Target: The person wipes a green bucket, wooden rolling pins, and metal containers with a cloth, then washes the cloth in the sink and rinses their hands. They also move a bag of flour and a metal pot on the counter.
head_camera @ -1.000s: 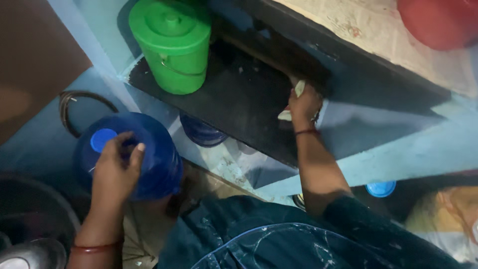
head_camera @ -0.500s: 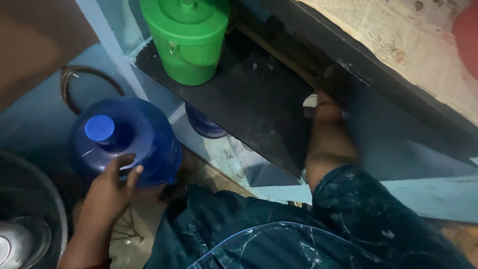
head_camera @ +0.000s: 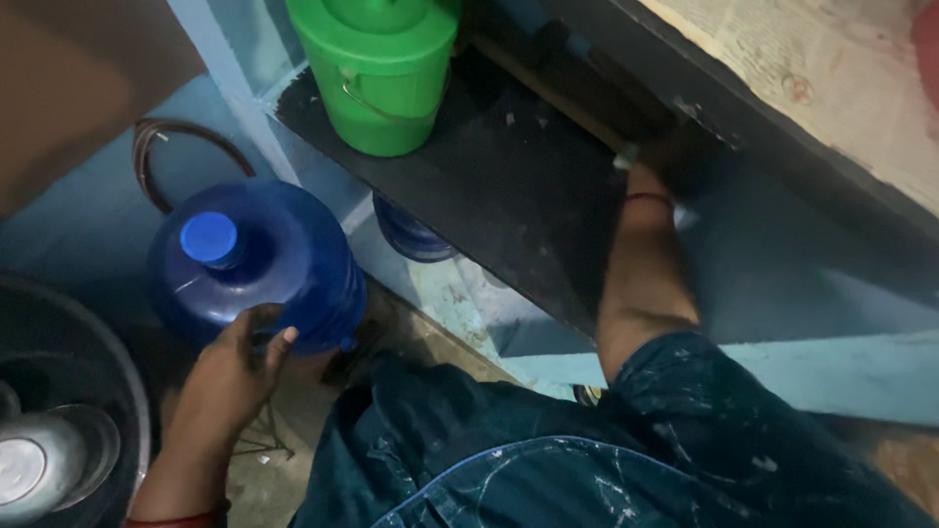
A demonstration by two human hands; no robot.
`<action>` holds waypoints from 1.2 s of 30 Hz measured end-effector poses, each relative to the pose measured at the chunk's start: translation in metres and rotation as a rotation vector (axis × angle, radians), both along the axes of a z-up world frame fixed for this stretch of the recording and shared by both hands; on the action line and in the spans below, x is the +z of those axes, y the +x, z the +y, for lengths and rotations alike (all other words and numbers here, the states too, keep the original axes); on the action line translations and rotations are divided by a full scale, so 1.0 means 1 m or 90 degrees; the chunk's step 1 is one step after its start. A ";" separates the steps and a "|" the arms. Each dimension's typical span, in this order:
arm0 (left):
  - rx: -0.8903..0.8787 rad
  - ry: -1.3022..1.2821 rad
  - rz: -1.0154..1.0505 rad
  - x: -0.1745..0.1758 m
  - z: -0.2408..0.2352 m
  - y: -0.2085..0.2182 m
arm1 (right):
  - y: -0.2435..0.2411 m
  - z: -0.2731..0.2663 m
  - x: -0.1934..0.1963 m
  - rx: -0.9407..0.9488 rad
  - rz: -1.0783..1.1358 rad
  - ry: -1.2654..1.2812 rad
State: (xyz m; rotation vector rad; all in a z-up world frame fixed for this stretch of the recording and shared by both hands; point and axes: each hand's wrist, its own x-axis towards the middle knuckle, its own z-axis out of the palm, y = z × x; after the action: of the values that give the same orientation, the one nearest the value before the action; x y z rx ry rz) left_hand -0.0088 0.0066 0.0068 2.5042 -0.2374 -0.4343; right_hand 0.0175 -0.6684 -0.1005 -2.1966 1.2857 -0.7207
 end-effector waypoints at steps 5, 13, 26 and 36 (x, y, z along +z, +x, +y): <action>-0.028 -0.025 -0.039 0.002 0.001 -0.011 | -0.007 0.036 0.011 -0.001 -0.005 0.021; -0.134 -0.247 -0.002 -0.012 0.022 -0.036 | -0.087 0.232 0.019 0.125 -0.430 -0.302; -0.340 -0.590 0.450 -0.055 -0.093 -0.141 | -0.261 0.414 0.050 0.069 -0.332 -0.066; -0.276 -0.698 0.752 -0.014 -0.216 -0.265 | -0.412 0.403 0.111 0.182 -0.360 0.021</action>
State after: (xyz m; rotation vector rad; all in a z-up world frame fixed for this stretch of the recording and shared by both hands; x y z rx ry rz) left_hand -0.2733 -0.2099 -0.0074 0.8726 -0.3782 -1.3859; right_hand -0.3949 -0.2654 0.0104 -1.8932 0.6793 -1.0864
